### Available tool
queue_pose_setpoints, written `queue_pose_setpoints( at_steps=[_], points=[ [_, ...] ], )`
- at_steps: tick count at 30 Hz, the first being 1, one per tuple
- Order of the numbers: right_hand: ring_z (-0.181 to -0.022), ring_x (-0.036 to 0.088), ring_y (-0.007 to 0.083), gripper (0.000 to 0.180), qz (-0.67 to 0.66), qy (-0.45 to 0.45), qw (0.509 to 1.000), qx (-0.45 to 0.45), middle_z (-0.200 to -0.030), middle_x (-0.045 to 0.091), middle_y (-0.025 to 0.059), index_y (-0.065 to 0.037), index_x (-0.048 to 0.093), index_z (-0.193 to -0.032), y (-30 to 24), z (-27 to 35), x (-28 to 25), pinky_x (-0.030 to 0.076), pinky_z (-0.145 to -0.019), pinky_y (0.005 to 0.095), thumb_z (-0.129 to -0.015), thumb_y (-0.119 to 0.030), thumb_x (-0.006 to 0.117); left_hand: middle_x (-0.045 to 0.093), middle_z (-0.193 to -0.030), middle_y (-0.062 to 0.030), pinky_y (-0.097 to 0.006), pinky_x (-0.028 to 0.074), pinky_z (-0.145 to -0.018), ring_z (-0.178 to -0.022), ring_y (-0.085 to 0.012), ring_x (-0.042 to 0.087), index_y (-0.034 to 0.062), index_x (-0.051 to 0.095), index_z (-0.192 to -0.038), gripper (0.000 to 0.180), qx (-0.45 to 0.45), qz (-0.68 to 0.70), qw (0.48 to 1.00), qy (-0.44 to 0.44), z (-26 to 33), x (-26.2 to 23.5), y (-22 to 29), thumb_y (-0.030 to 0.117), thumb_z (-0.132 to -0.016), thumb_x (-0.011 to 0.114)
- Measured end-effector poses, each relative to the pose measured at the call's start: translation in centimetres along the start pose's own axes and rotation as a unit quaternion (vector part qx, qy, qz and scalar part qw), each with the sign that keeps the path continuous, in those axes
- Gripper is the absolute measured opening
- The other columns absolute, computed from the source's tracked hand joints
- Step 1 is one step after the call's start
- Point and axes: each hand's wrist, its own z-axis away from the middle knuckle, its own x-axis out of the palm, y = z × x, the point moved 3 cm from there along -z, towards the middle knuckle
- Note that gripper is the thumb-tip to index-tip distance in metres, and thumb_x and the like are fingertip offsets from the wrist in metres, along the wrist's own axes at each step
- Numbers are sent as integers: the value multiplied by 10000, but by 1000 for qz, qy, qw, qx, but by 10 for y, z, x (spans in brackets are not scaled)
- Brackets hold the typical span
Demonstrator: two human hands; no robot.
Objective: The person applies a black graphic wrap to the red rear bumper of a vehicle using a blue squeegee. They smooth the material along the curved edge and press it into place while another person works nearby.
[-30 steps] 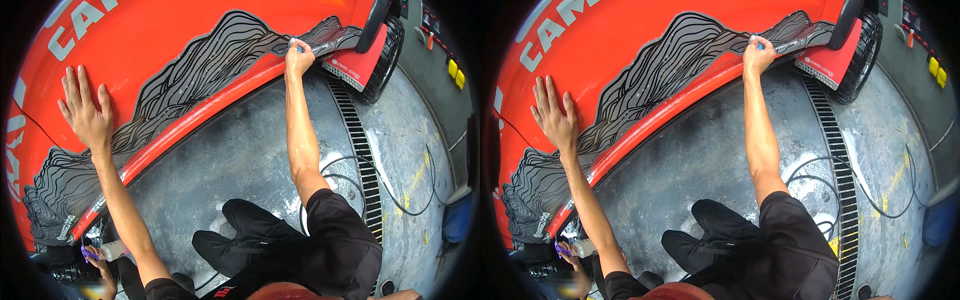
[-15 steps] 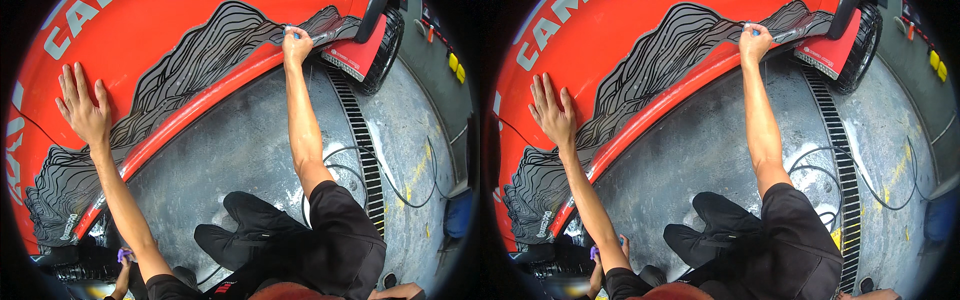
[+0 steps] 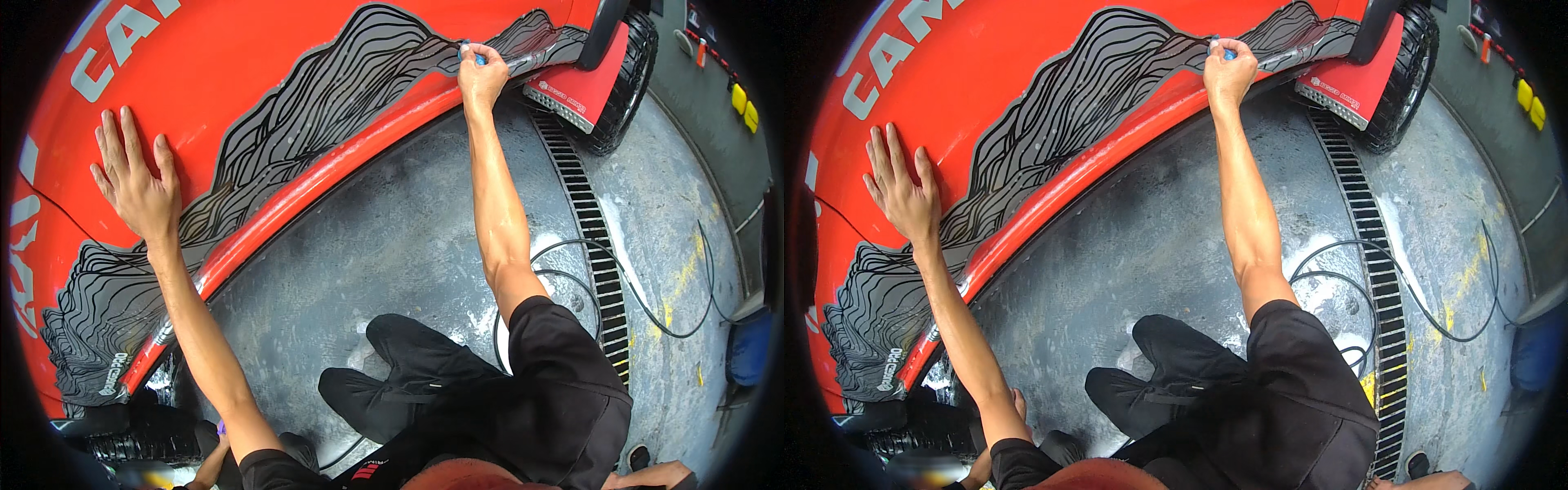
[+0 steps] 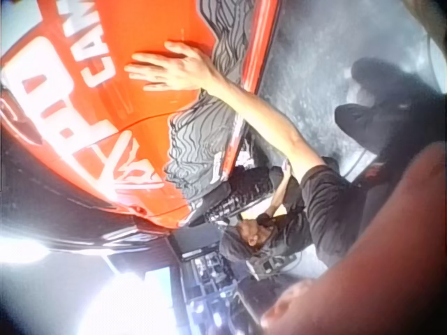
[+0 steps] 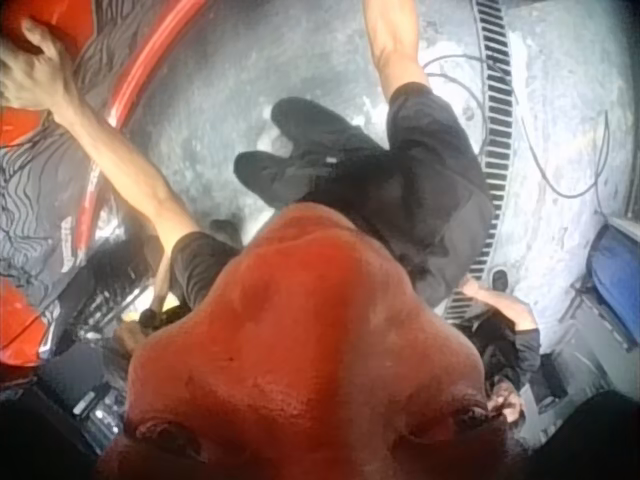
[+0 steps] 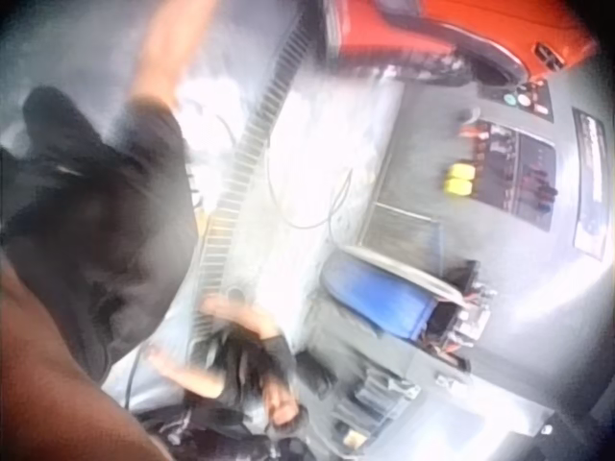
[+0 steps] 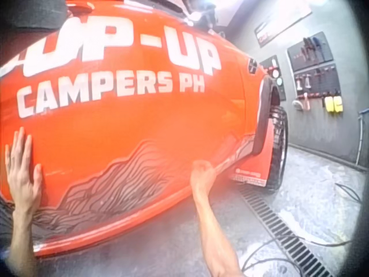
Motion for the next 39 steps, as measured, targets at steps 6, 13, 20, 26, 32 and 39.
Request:
queue_pose_setpoints(
  at_steps=[6,13,20,26,32,39],
  points=[
    [-839,722,238,135,-73,75,993,-56,-912,778,122,-1,767,-976,20,5,-7,576,-808,385,-918,-110,821,390,-1756,17,-537,206,-1313,-1619,-223,357,270,462,-1665,584,0,2,1000,-6,3,1,0,449,-1116,546],
    [-975,719,324,82,-32,-55,981,-183,-970,754,147,-10,734,-898,-22,70,9,546,-896,430,-918,-77,778,386,-1758,27,-531,194,-1319,-1624,-213,346,271,463,-1666,580,-1,-3,1000,-11,5,-2,-2,455,-1120,533],
    [-963,716,304,81,-62,-40,990,-124,-962,757,139,-12,754,-915,-9,49,8,546,-887,444,-904,-73,807,383,-1759,29,-542,194,-1318,-1625,-205,343,277,452,-1671,576,4,4,1000,-1,1,1,1,441,-1124,530],
    [-885,713,354,89,-19,-4,996,-88,-921,749,164,-6,755,-914,4,21,-1,555,-837,454,-901,-77,808,395,-1753,30,-541,204,-1314,-1615,-213,364,284,463,-1664,578,4,6,1000,5,3,3,2,454,-1117,539],
    [-950,706,348,101,-38,-63,996,-53,-941,752,159,9,756,-922,-9,55,7,553,-867,457,-898,-75,806,423,-1737,32,-533,221,-1312,-1594,-206,400,300,494,-1645,567,8,2,1000,12,4,2,-4,463,-1105,552],
    [-919,742,346,114,-18,-63,997,-30,-942,774,191,9,766,-940,-13,54,-2,565,-859,441,-896,-86,811,414,-1742,27,-549,226,-1303,-1604,-221,384,300,476,-1656,568,14,12,1000,14,4,1,-5,471,-1118,536]
  ],
)
